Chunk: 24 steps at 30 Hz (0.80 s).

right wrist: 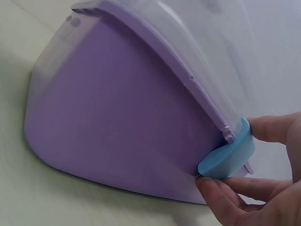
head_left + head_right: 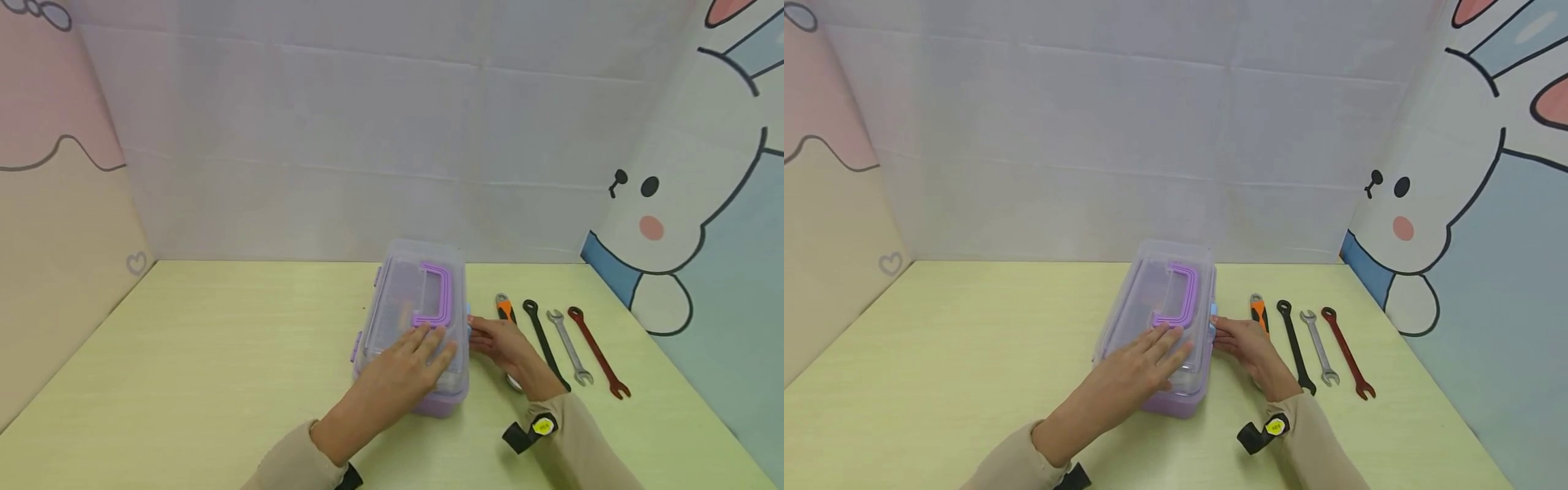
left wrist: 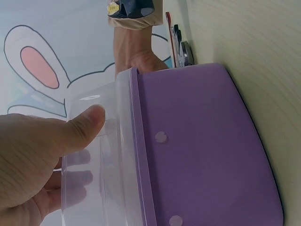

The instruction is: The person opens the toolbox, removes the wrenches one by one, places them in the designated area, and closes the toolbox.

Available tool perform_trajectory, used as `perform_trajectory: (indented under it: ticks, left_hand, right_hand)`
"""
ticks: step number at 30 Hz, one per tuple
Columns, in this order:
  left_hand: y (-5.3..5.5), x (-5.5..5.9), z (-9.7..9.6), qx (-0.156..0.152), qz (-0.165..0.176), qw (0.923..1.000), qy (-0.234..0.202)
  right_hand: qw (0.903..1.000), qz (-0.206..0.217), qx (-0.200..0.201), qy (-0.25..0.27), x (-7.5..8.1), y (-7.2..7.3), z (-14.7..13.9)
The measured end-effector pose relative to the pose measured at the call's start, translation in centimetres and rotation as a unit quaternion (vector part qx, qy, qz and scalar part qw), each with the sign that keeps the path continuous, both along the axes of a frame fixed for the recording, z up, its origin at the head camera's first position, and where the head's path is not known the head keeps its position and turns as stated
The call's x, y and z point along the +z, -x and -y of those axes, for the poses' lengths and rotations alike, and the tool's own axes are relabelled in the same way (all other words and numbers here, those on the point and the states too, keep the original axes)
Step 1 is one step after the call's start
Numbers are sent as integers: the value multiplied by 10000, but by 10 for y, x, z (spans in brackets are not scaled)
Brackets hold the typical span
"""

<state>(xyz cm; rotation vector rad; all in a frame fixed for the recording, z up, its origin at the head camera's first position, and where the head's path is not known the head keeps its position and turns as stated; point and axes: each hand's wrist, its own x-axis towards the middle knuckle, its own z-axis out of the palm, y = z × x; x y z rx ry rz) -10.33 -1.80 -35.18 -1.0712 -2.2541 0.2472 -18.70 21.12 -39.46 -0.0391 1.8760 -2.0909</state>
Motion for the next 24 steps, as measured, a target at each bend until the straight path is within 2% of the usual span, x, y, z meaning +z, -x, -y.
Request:
perform_trajectory:
  ticks: [7, 15, 24]
  left_hand:
    - [-1, -2, 2, -122, 137, 9991, -389]
    - [1, -4, 3, -155, 147, 9986, -491]
    - [3, -7, 4, -219, -6, 9990, -398]
  right_hand:
    - [9999, 93, 31, -60, 1, 0, -2]
    - [9999, 114, 94, 52, 1, 2, -2]
    - [9991, 28, 363, -215, 2, 4, -5]
